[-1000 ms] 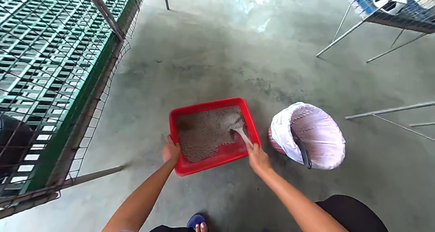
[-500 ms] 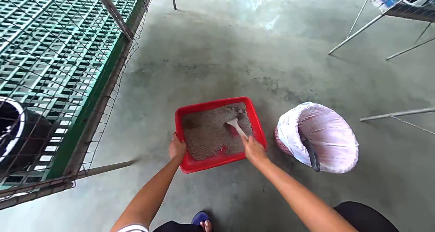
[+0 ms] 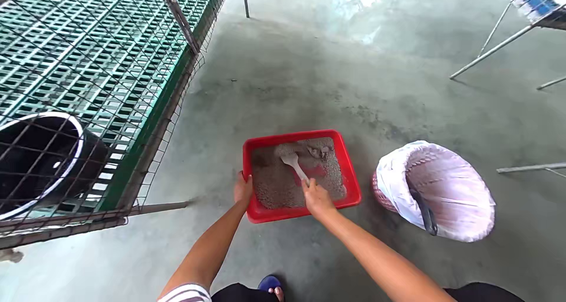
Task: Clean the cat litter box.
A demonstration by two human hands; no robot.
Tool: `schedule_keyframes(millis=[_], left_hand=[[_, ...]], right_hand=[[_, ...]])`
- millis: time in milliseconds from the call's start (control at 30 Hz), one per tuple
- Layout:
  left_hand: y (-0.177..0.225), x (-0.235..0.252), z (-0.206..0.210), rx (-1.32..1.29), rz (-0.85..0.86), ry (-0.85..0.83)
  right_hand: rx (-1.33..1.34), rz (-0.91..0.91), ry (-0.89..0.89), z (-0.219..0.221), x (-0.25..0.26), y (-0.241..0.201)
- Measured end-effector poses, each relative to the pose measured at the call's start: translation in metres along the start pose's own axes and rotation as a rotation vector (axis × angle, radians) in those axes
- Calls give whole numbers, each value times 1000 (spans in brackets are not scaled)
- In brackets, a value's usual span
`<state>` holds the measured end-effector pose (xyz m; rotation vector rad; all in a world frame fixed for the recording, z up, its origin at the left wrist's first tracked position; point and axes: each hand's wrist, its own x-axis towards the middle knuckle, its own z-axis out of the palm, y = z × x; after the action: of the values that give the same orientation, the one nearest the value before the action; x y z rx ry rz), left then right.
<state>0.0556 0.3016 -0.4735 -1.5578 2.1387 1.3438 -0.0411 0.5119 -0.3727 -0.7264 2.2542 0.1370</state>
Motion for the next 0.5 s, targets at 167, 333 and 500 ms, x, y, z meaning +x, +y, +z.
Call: schedule_keyframes(millis=[167,333,500], left_hand=[[-1,-6,-1,-110,29,34],[17,-26,39,-276,-87,61],[28,-23,49,-298,-77,-32]], right_hand=[[-21,-91,-135,43,-80,2],[-6,-53,-75,33,-35,-25],[-49,-100,-81,17,-52,-4]])
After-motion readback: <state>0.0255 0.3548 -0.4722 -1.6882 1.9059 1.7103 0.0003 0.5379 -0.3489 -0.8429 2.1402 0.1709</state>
